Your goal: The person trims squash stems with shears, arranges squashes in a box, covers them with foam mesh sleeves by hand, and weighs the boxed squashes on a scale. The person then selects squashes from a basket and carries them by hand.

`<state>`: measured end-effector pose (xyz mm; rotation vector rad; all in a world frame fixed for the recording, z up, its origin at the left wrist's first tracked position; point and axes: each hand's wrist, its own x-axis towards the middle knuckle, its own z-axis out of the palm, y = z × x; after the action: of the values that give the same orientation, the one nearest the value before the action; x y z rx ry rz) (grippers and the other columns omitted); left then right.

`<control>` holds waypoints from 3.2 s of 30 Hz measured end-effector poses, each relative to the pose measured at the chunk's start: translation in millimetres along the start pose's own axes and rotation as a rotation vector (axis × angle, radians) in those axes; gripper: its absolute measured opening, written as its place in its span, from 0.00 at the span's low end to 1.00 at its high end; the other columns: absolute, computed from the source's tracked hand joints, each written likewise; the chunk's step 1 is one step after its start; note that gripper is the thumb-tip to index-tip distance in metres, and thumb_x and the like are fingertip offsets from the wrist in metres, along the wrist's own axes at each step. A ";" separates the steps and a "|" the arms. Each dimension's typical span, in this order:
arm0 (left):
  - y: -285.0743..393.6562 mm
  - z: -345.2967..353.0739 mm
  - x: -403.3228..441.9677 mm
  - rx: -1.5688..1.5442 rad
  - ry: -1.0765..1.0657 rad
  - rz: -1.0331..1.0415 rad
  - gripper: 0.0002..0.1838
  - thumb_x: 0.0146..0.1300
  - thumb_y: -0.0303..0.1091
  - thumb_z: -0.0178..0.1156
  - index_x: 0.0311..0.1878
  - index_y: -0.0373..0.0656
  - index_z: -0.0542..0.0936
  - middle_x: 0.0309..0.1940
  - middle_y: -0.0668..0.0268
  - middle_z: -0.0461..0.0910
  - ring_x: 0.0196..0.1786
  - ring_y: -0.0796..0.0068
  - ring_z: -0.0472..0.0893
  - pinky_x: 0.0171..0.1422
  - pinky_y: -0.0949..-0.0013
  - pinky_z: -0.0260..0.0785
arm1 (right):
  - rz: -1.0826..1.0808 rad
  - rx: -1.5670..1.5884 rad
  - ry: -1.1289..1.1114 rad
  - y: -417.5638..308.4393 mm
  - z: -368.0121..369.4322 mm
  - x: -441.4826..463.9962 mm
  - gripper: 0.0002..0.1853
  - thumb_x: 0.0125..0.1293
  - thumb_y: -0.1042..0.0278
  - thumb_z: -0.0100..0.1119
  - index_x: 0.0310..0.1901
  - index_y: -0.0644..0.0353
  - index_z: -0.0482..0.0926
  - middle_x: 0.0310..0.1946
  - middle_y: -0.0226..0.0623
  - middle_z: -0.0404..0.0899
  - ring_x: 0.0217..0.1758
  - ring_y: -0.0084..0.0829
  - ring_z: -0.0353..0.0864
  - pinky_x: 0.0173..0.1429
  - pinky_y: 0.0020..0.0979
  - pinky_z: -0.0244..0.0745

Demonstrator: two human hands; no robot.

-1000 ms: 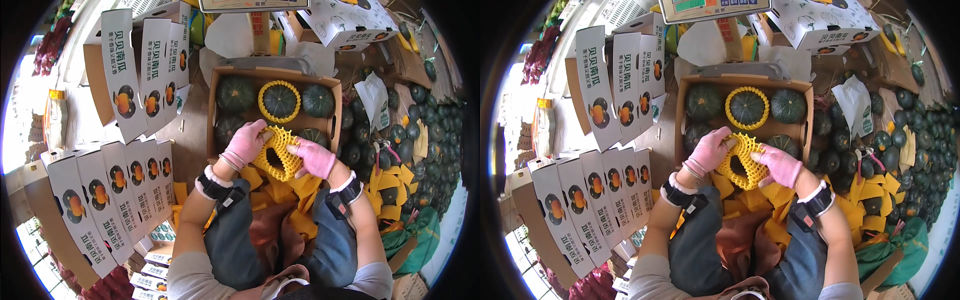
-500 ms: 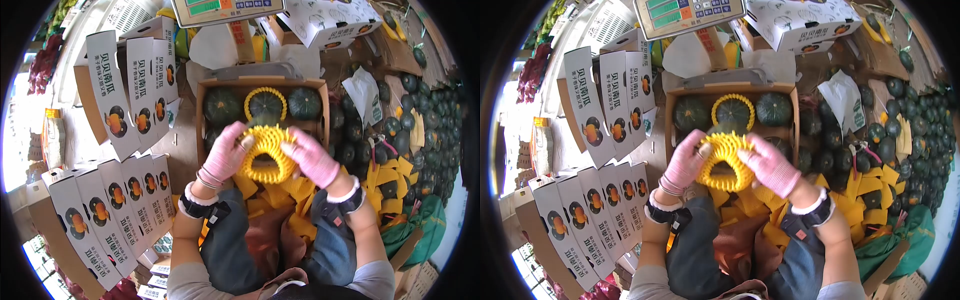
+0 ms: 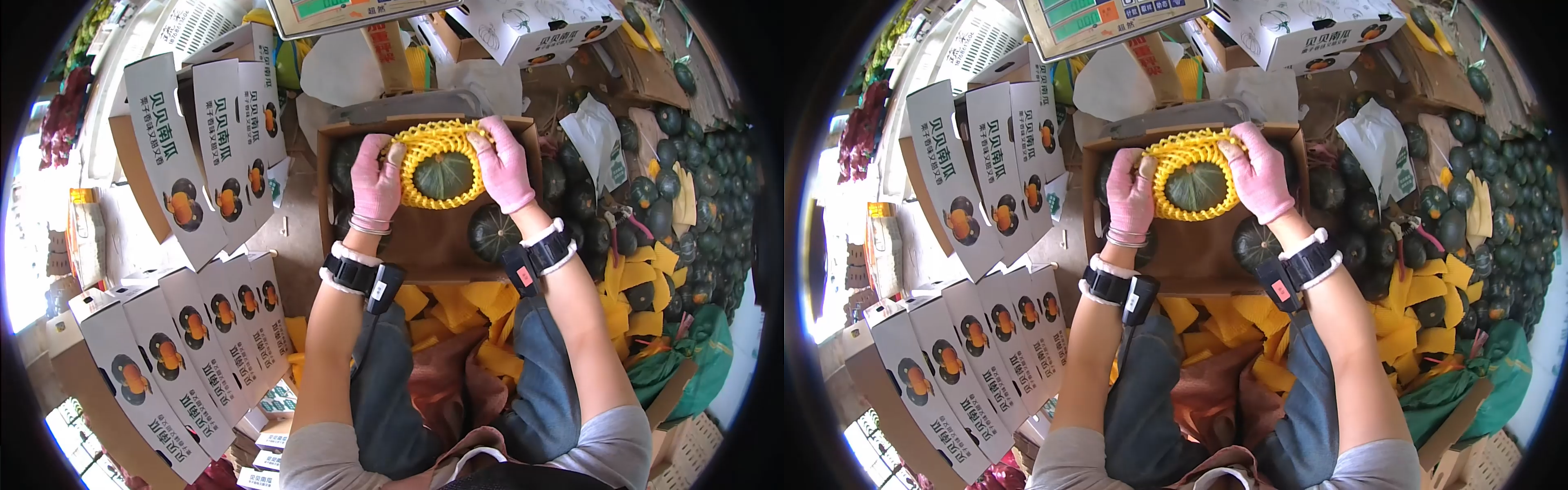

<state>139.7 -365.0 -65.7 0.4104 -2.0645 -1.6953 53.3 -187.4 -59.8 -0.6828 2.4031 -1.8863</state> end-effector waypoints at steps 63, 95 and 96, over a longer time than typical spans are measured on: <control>45.1 -47.9 -24.5 0.597 -0.827 0.087 0.44 0.37 0.35 0.75 0.61 0.42 0.64 0.52 0.54 0.76 0.56 0.52 0.76 0.59 0.59 0.68 | 0.901 0.532 -0.442 -71.0 -32.9 -94.2 0.38 0.62 0.79 0.48 0.72 0.54 0.44 0.54 0.46 0.69 0.52 0.36 0.75 0.54 0.36 0.77; 3.0 74.8 -154.7 0.576 -1.407 0.263 0.17 0.52 0.45 0.65 0.39 0.44 0.78 0.38 0.60 0.76 0.40 0.52 0.80 0.44 0.57 0.73 | -0.138 -1.284 -0.665 -67.7 -38.2 -60.0 0.44 0.35 0.53 0.75 0.58 0.42 0.65 0.53 0.40 0.64 0.57 0.49 0.65 0.54 0.49 0.66; 20.9 68.7 -147.4 0.487 -1.419 0.205 0.17 0.53 0.45 0.64 0.40 0.44 0.78 0.38 0.60 0.76 0.40 0.51 0.80 0.44 0.56 0.73 | -0.247 -1.051 -0.529 -68.6 -42.6 -51.8 0.42 0.32 0.59 0.75 0.55 0.45 0.66 0.52 0.41 0.64 0.55 0.49 0.66 0.55 0.50 0.66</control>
<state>232.9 -230.6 -77.1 -1.2072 -3.2607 -1.3941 111.1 -142.6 2.3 -1.3108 2.8087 -0.1986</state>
